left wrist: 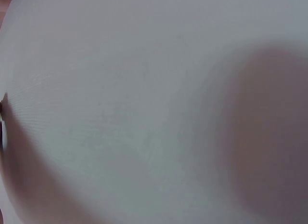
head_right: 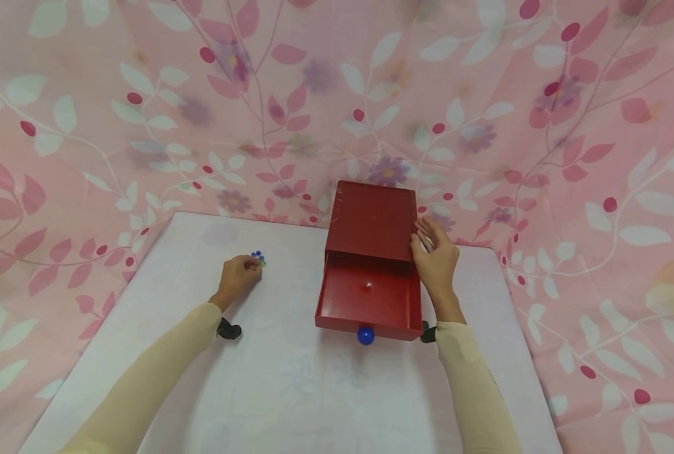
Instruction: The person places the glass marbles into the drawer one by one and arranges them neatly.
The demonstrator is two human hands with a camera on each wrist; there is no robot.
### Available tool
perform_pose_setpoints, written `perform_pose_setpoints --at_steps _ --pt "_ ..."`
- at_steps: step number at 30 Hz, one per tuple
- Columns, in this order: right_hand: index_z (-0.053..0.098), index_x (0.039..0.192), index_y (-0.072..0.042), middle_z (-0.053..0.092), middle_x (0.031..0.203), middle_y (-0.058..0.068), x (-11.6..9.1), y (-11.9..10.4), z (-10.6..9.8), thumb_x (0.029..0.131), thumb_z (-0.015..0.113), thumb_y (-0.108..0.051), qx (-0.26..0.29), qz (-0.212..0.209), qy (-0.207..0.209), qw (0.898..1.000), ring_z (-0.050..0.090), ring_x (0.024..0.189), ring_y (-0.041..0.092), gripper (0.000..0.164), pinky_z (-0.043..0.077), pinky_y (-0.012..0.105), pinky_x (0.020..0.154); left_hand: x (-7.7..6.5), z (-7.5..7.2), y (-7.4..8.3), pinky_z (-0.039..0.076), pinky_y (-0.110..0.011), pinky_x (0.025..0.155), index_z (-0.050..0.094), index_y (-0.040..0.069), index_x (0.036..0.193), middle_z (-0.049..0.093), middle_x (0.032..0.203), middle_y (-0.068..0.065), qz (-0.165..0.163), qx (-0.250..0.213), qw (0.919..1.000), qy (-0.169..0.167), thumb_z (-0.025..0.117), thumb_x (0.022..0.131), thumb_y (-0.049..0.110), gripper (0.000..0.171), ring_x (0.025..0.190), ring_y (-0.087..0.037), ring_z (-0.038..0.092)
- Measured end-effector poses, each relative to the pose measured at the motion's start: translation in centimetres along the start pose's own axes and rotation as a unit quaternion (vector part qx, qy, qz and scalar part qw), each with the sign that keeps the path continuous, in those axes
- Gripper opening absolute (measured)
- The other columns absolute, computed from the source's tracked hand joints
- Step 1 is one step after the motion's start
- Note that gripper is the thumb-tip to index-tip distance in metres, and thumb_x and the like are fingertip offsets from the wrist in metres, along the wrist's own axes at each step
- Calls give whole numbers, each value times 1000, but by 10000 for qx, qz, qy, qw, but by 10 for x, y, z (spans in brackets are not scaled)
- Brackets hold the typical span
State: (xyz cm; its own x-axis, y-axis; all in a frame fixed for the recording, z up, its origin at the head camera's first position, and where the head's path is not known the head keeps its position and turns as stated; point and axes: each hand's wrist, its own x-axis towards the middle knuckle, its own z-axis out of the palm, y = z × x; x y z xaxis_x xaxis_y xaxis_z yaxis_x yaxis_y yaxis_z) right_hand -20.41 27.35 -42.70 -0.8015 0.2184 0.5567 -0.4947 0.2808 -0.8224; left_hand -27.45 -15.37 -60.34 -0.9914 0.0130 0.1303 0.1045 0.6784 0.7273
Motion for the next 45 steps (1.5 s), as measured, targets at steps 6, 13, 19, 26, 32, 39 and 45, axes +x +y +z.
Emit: perform_pose_setpoints --at_steps 6,13,19,26,32,39,45 --pt "58 124 11 60 119 34 0 -1 0 83 63 15 -30 50 19 10000 57 112 48 42 49 37 93 -2 -2 1 53 -38 75 72 -2 97 68 90 -13 105 -73 9999 43 67 78 -1 20 82 -26 62" --pt "58 124 11 60 119 34 0 -2 1 83 63 15 -117 71 7 9999 57 112 47 42 50 36 93 -1 -2 -1 53 -38 77 73 0 97 69 92 -12 17 -111 9999 -53 68 76 2 21 84 -26 62" --pt "58 124 12 59 119 35 0 -1 1 83 63 15 -95 45 -17 9999 57 112 48 42 49 36 93 -2 -3 4 53 -38 77 73 1 97 68 94 -13 108 -180 9997 -129 69 78 4 20 85 -26 61" --pt "58 124 12 59 119 34 0 -1 1 83 63 15 -130 4 -26 9999 57 112 48 42 49 36 93 -3 -3 16 54 -37 77 74 1 95 70 92 -13 523 -361 9979 84 71 79 2 16 83 -24 63" --pt "58 124 12 60 119 33 0 -2 1 83 62 16 -100 20 -27 9999 57 112 48 42 49 36 93 -4 -1 25 57 -32 72 73 2 92 70 87 -10 964 -673 9923 381 72 79 0 14 78 -19 67" --pt "58 124 12 61 120 31 -1 -5 0 82 63 16 -74 52 -18 10000 56 112 49 42 50 35 93 -6 -2 40 57 -26 73 74 3 96 70 90 -8 1253 -1011 9858 468 72 81 1 15 80 -18 69" --pt "58 124 12 61 120 31 -1 -4 1 82 63 16 -90 23 -11 10000 56 112 49 42 49 36 93 -6 -3 55 57 -22 73 75 1 101 71 93 -8 1577 -1410 9761 494 71 82 -1 19 81 -19 69"
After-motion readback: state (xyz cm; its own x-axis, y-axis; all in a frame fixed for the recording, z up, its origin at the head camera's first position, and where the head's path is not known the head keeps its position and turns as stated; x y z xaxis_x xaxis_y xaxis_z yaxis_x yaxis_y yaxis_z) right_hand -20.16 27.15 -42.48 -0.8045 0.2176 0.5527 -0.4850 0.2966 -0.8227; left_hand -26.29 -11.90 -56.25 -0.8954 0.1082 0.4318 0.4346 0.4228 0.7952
